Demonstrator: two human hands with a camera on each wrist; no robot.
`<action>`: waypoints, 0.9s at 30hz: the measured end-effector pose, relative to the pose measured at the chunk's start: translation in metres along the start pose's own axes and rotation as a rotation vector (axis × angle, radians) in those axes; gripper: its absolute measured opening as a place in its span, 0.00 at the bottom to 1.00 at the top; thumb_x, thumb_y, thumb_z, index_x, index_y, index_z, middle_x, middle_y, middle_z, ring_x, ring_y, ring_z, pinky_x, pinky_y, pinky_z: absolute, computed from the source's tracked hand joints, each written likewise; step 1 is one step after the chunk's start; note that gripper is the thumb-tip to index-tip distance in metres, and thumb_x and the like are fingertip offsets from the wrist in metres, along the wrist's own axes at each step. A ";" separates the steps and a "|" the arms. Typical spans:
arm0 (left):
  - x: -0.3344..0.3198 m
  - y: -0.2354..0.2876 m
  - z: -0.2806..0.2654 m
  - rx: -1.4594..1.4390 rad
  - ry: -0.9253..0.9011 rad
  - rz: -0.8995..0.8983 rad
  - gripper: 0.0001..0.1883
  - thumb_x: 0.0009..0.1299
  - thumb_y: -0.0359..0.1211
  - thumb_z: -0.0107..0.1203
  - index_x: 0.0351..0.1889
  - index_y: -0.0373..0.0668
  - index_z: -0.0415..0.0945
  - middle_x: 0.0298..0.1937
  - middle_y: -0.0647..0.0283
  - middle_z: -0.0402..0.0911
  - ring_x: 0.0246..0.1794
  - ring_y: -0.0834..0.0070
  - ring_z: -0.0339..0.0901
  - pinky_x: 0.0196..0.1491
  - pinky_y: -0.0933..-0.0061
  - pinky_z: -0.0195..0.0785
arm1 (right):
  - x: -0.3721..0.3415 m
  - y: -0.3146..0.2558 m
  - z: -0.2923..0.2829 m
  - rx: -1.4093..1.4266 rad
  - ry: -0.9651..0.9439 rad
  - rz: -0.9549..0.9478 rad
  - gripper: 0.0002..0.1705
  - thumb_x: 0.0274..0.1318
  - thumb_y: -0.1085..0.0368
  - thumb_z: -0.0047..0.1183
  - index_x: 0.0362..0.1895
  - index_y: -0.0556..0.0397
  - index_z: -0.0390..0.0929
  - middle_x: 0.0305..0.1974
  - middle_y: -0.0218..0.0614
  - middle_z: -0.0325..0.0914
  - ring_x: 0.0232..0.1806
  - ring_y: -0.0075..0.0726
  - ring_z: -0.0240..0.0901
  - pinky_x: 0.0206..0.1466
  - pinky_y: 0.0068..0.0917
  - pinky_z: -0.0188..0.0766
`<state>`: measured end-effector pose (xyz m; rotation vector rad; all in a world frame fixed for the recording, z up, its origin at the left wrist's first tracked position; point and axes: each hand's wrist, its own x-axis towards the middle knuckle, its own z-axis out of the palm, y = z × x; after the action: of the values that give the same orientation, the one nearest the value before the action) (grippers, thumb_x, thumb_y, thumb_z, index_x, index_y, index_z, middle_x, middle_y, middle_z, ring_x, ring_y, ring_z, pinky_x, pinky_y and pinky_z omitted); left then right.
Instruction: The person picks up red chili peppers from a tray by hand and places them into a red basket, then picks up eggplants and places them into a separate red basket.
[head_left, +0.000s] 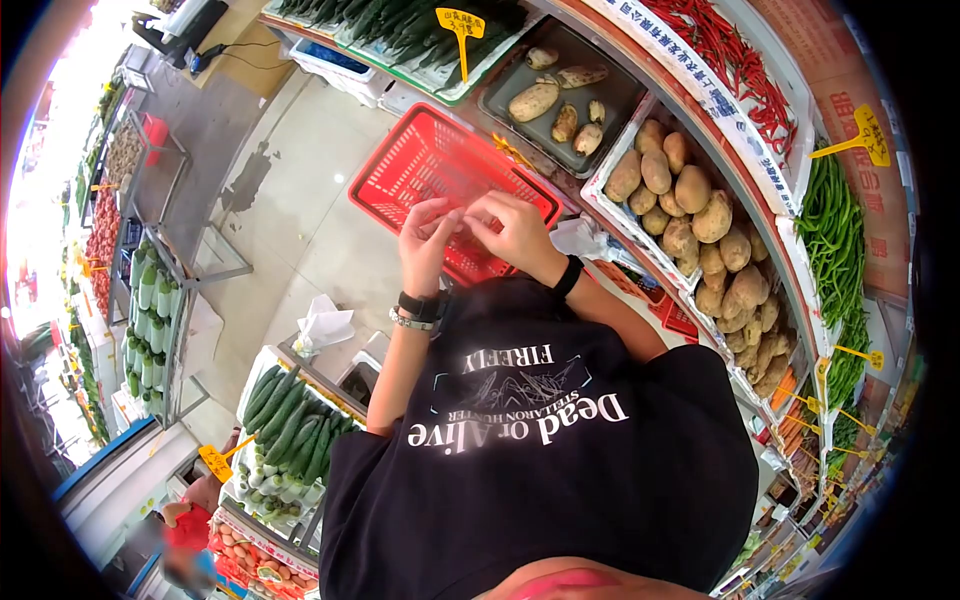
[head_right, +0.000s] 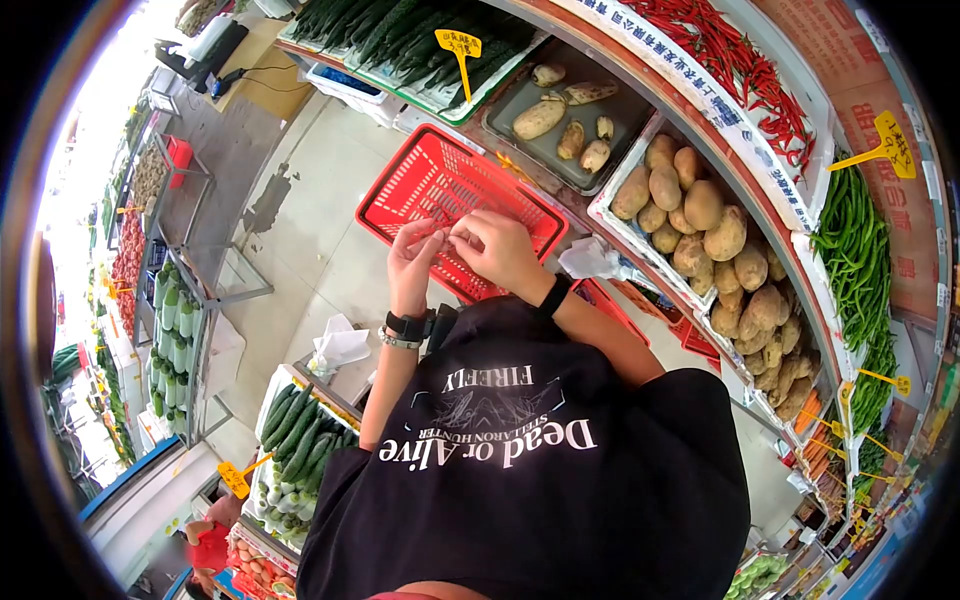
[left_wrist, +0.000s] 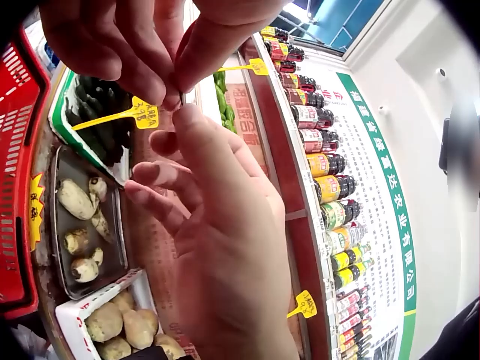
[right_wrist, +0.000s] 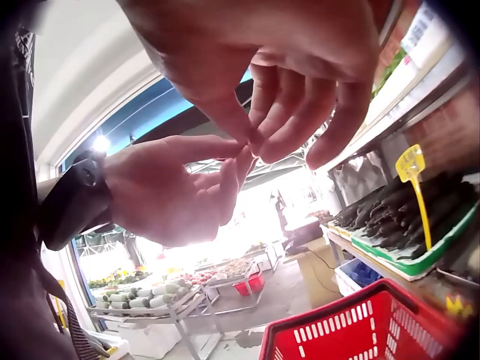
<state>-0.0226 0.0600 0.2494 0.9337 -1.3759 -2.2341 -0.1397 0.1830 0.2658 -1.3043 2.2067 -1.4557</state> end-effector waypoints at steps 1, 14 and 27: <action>-0.001 0.000 0.001 0.019 -0.008 0.008 0.12 0.71 0.26 0.60 0.51 0.36 0.74 0.42 0.59 0.86 0.38 0.81 0.82 0.40 0.83 0.71 | 0.000 0.000 -0.001 -0.011 0.010 -0.004 0.06 0.52 0.67 0.65 0.32 0.51 0.79 0.24 0.33 0.74 0.23 0.33 0.74 0.27 0.30 0.69; -0.009 0.002 -0.011 0.591 -0.035 0.277 0.21 0.64 0.25 0.65 0.56 0.35 0.76 0.43 0.61 0.86 0.40 0.82 0.82 0.43 0.80 0.73 | 0.004 0.006 -0.006 0.056 -0.020 -0.073 0.06 0.57 0.67 0.62 0.35 0.53 0.78 0.29 0.36 0.76 0.28 0.39 0.77 0.32 0.31 0.72; 0.008 -0.095 -0.090 0.946 -0.351 -0.016 0.24 0.62 0.36 0.69 0.56 0.40 0.77 0.47 0.56 0.86 0.45 0.68 0.84 0.45 0.69 0.75 | -0.109 0.129 -0.096 -0.122 0.147 0.522 0.11 0.59 0.59 0.61 0.36 0.53 0.80 0.29 0.39 0.81 0.28 0.39 0.78 0.34 0.34 0.72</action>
<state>0.0377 0.0411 0.1344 0.7971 -2.6894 -1.7504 -0.2028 0.3440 0.1771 -0.5833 2.5045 -1.2569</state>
